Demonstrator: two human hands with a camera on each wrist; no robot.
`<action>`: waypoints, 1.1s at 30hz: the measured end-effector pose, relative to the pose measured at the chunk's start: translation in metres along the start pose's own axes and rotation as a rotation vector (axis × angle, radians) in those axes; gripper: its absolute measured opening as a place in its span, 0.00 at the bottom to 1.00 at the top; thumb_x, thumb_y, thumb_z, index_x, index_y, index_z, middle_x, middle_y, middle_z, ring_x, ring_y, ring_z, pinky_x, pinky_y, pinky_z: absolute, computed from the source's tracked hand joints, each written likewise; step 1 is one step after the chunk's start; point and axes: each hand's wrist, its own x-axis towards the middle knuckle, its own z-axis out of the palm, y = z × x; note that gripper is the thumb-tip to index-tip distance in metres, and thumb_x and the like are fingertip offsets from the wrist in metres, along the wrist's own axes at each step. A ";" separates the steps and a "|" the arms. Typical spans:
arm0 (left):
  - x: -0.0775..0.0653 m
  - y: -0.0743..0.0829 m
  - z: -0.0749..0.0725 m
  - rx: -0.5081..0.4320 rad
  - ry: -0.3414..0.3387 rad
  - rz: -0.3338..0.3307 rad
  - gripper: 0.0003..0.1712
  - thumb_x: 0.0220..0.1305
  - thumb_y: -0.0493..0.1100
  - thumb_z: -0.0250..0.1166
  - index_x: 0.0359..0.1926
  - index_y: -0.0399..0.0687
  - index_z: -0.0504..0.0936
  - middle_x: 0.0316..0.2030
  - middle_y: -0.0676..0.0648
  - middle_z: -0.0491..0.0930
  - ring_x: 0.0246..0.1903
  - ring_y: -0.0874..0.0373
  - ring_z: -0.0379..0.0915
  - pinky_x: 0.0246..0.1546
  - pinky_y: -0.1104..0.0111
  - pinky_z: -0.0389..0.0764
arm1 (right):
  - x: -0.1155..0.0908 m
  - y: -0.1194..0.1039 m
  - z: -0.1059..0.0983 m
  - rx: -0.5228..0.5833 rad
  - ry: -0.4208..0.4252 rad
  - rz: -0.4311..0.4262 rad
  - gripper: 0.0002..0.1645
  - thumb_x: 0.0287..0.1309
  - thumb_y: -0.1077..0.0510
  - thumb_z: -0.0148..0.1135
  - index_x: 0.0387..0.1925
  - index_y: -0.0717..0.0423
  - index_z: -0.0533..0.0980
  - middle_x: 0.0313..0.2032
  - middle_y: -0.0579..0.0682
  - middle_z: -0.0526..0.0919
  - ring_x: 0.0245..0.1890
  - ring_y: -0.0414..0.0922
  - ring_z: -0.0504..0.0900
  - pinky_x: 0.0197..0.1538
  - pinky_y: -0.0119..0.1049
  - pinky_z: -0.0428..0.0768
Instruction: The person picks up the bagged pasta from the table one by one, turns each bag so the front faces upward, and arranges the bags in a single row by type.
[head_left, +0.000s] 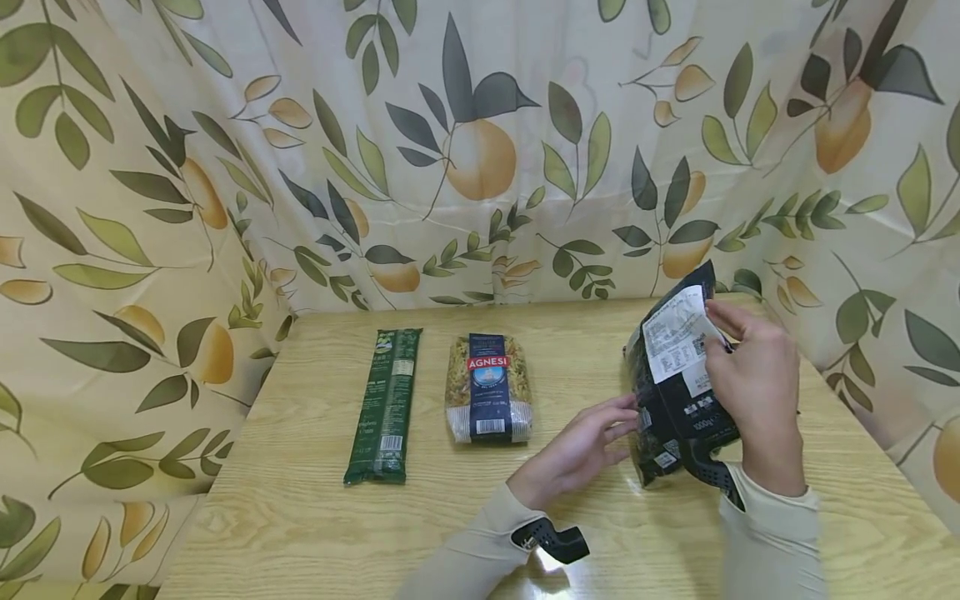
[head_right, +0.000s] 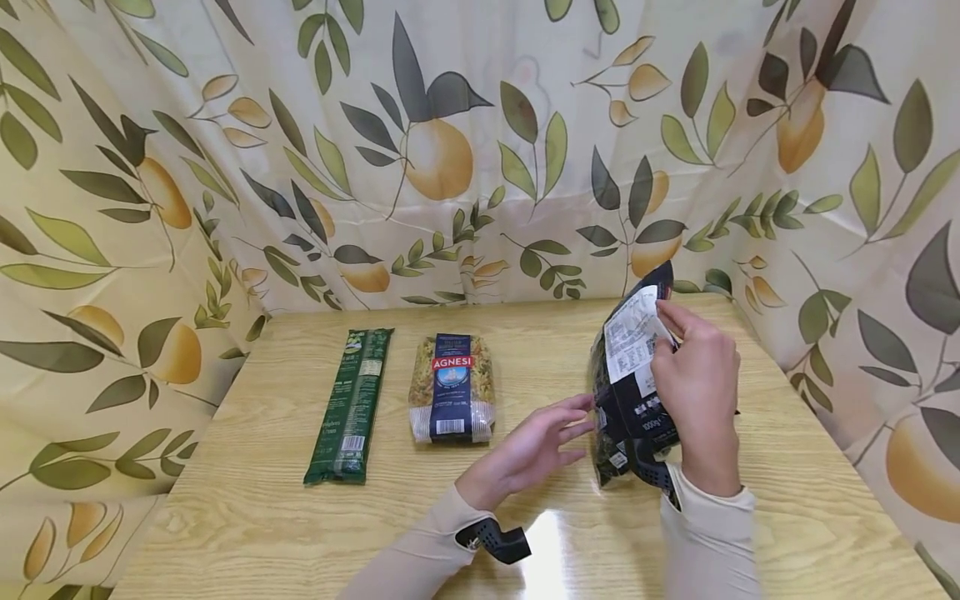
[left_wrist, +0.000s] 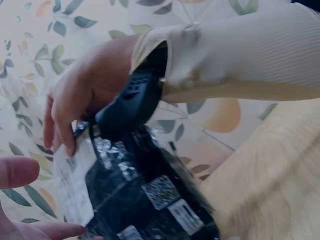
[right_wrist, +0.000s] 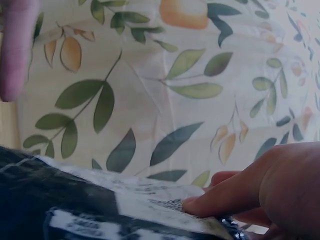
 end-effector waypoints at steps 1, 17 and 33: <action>0.000 0.002 -0.001 -0.004 0.005 0.008 0.36 0.73 0.43 0.52 0.79 0.40 0.59 0.80 0.42 0.57 0.80 0.41 0.51 0.79 0.38 0.49 | -0.001 -0.002 0.001 -0.001 -0.004 -0.012 0.27 0.59 0.72 0.59 0.61 0.61 0.81 0.56 0.63 0.85 0.53 0.61 0.86 0.27 0.31 0.60; -0.004 0.014 -0.006 0.008 0.039 0.020 0.34 0.75 0.45 0.52 0.77 0.40 0.62 0.73 0.41 0.65 0.73 0.40 0.62 0.77 0.41 0.59 | -0.014 -0.033 0.006 0.005 -0.223 -0.047 0.30 0.70 0.63 0.59 0.70 0.68 0.69 0.53 0.73 0.82 0.33 0.65 0.85 0.25 0.42 0.78; -0.004 0.016 -0.007 0.086 0.133 0.018 0.38 0.74 0.51 0.53 0.79 0.44 0.59 0.76 0.39 0.61 0.72 0.37 0.61 0.75 0.36 0.58 | -0.013 -0.037 -0.006 0.318 -0.770 -0.137 0.35 0.78 0.50 0.53 0.78 0.61 0.59 0.67 0.73 0.74 0.66 0.70 0.76 0.62 0.66 0.78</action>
